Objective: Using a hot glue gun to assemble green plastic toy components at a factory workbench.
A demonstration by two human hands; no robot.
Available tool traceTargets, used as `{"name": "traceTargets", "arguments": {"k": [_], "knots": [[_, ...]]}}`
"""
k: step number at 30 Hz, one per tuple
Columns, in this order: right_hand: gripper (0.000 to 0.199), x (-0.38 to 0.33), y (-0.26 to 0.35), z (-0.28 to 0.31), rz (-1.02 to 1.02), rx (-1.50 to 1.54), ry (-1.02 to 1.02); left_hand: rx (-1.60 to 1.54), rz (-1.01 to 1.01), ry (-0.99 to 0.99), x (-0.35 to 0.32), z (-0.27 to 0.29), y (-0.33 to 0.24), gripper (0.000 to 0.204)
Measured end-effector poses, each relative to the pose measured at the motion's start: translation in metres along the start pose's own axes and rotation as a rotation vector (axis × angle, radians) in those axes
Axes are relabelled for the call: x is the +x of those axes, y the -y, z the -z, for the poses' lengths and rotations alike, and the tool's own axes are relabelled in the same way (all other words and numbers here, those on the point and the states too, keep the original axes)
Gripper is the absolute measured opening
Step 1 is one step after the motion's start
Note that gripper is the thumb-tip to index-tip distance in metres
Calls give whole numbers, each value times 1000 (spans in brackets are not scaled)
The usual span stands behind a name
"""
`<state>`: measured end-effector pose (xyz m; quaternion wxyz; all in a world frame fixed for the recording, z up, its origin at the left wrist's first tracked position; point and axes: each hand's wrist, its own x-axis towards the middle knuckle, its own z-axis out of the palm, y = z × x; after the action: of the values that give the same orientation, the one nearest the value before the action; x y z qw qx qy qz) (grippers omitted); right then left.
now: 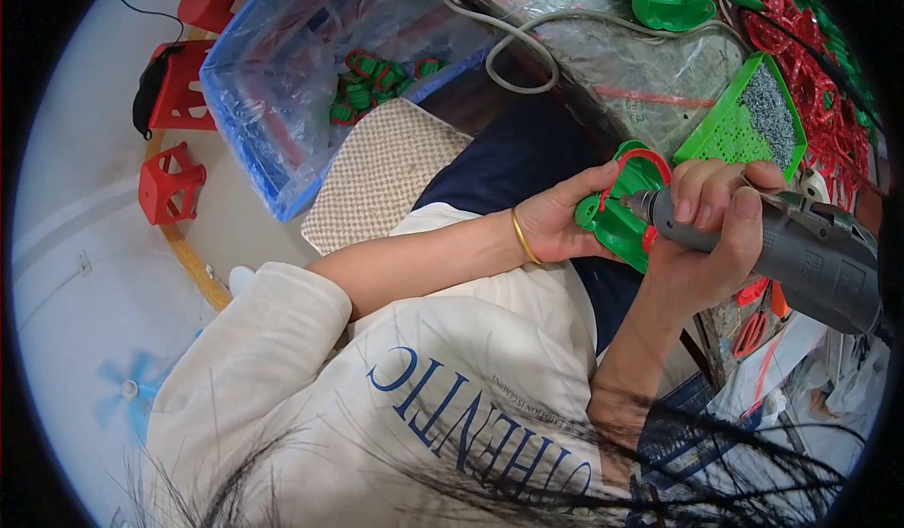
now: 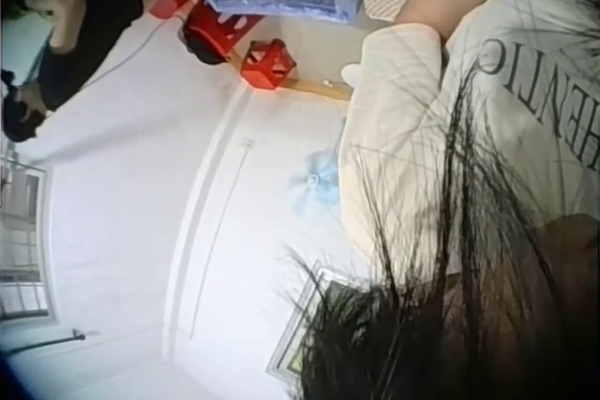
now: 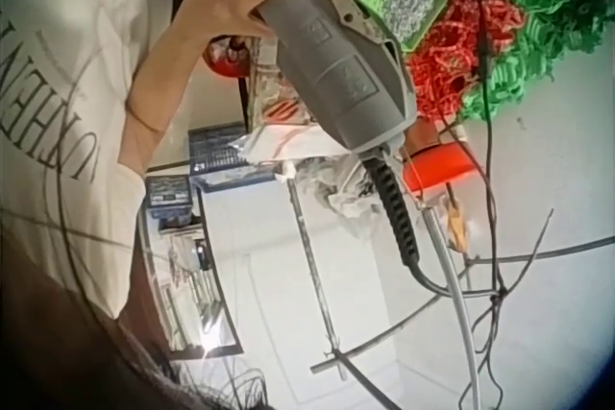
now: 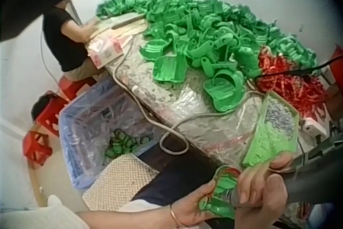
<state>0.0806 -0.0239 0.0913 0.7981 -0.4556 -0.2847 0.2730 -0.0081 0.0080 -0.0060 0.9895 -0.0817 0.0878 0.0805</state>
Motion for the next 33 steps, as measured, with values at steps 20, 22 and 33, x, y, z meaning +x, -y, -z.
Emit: {"name": "traceTargets", "arguments": {"k": [20,22,33], "knots": [[22,-2,-6,-3,67,-2,-14,40,3,3,-3,10,-1,52],[21,-2,-6,-5,51,12,-13,59,-3,-2,-6,14,-1,56],[13,-3,-6,-9,160,-27,107,69,23,-81,-7,9,-2,51]]}}
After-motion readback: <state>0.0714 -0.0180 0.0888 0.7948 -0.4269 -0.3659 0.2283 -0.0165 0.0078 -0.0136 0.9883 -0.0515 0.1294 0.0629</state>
